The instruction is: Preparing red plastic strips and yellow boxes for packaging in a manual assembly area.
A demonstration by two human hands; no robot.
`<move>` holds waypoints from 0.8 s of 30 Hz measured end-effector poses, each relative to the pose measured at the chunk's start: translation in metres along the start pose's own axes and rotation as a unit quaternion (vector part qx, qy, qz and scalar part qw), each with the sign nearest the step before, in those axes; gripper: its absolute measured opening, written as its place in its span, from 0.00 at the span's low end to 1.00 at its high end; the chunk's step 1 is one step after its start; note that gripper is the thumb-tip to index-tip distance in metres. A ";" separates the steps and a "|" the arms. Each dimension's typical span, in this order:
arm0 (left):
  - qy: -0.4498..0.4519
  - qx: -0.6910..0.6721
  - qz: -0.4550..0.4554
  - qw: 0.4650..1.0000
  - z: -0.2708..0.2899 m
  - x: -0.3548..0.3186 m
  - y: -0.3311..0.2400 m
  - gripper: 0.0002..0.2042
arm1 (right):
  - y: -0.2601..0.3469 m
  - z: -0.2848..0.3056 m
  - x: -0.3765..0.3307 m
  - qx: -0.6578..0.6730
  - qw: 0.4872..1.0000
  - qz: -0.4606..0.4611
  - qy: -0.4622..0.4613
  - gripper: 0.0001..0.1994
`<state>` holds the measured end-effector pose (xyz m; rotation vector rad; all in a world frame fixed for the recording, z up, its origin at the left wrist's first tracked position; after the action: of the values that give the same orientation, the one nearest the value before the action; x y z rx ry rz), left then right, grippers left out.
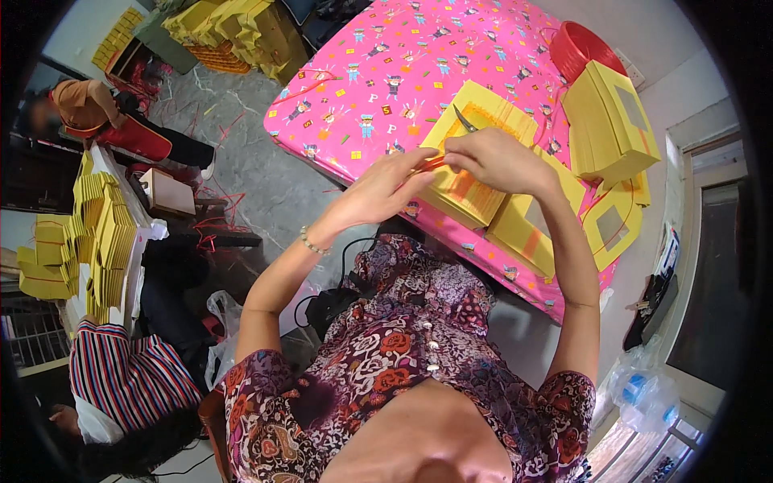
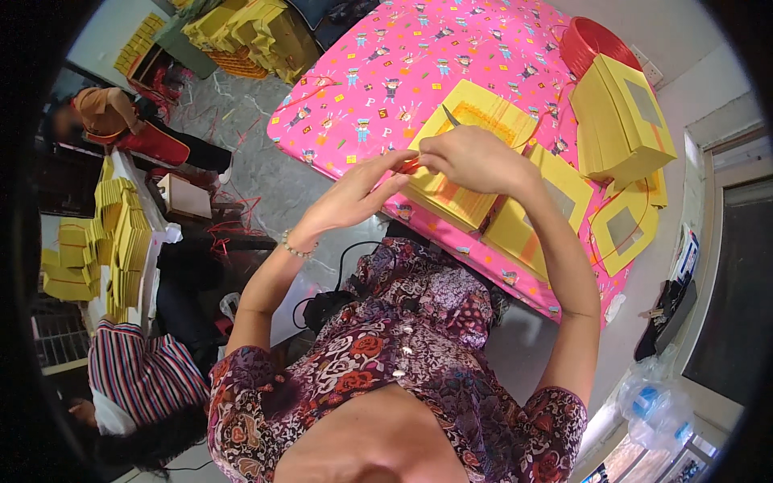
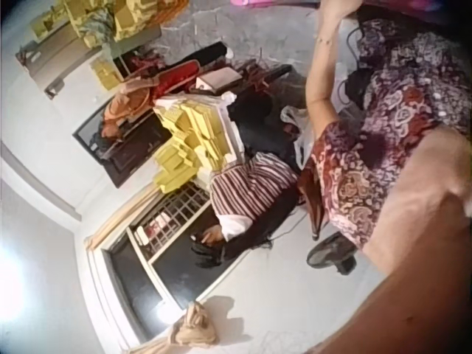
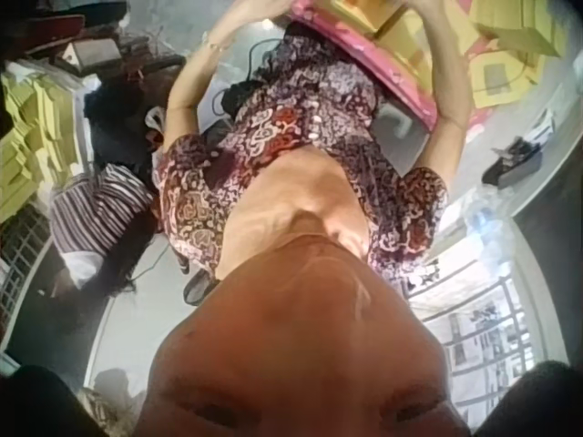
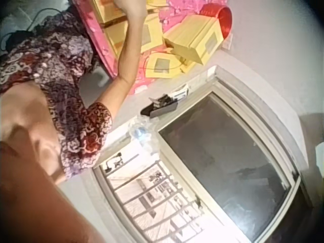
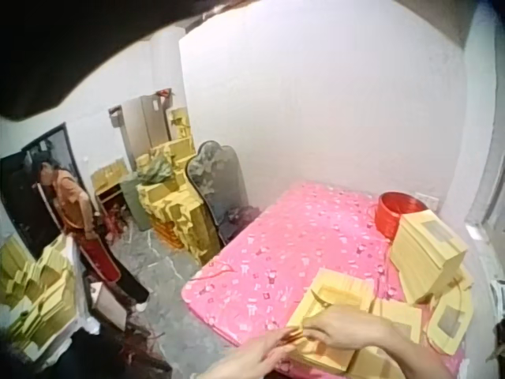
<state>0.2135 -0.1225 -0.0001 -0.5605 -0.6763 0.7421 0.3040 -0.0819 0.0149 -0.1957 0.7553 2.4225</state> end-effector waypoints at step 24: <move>0.105 -0.149 0.171 0.968 -0.026 0.016 0.006 0.13 | 0.003 0.019 -0.028 0.074 0.992 0.016 -0.098 0.11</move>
<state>0.2382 -0.1129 -0.0151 -1.0358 -0.5003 0.8917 0.3258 -0.0867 0.0408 0.1123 0.8485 2.3611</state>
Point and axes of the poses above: each hand's wrist, its own x-axis towards the middle knuckle, its own z-axis out of the back of the hand, y = z × x, the point moved 10 cm from there along x, towards the middle knuckle, and after that the axes turned 12 degrees about y, right-handed, at the moved point
